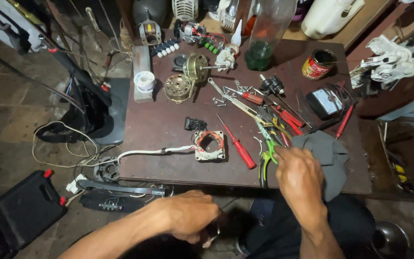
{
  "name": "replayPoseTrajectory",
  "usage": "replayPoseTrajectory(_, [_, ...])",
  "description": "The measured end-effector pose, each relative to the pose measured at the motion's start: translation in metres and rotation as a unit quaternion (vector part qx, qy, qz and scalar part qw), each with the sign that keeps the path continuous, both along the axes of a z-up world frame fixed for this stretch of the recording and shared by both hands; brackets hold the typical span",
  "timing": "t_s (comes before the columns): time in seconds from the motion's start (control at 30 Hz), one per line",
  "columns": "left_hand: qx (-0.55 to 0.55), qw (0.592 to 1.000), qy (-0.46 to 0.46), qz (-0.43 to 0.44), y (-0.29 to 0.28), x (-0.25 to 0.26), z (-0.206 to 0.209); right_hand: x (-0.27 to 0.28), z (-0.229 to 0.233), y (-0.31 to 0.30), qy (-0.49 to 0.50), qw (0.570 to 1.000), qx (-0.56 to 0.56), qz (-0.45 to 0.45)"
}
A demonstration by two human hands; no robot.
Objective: The person works on a disassembled electrical component on a cluttered workbench. They use a lighter to heat a wire and then use a red-handled tool to scrape or clean the component's surface.
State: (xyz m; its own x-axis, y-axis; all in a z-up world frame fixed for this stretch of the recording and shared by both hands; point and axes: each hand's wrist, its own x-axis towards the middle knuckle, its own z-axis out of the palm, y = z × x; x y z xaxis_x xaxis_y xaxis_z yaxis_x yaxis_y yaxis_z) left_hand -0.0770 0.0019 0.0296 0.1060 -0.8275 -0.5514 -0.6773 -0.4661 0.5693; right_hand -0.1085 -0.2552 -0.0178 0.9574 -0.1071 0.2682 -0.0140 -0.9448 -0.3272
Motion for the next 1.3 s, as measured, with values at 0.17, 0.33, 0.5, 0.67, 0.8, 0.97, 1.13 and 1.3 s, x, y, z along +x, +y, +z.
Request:
replayPoseTrajectory(0.17, [-0.040, 0.995, -0.030, 0.081, 0.028, 0.019, 0.012, 0.009, -0.003, 0.002, -0.073, 0.997, -0.041, 0.005])
replayPoseTrajectory(0.33, [-0.308, 0.914, -0.099, 0.244, 0.070, 0.045, 0.038, -0.021, 0.009, 0.035, -0.245, 0.965, 0.071, 0.054])
replayPoseTrajectory(0.5, [-0.529, 0.590, -0.267, 0.548, 0.113, 0.068, 0.007, -0.068, -0.052, 0.068, -0.161, 0.942, 0.170, 0.239])
replayPoseTrajectory(0.67, [-0.548, 0.479, -0.362, 0.582, 0.151, 0.095, -0.036, -0.078, -0.072, 0.080, -0.094, 0.905, 0.139, 0.390])
replayPoseTrajectory(0.8, [-0.495, 0.422, -0.524, 0.549, 0.208, 0.121, -0.089, -0.061, -0.042, 0.057, -0.282, 0.894, 0.074, 0.341])
replayPoseTrajectory(0.97, [-0.201, 0.499, -0.616, 0.576, 0.286, 0.107, -0.161, -0.043, -0.026, -0.030, -0.212, 0.974, -0.073, -0.015])
replayPoseTrajectory(1.13, [0.129, 0.669, -0.462, 0.568, 0.305, 0.073, -0.161, -0.025, -0.020, -0.074, 0.005, 0.990, -0.080, -0.117])
replayPoseTrajectory(1.3, [0.162, 0.672, -0.359, 0.627, 0.309, 0.072, -0.160, -0.018, -0.039, -0.097, 0.038, 0.994, 0.012, -0.098])
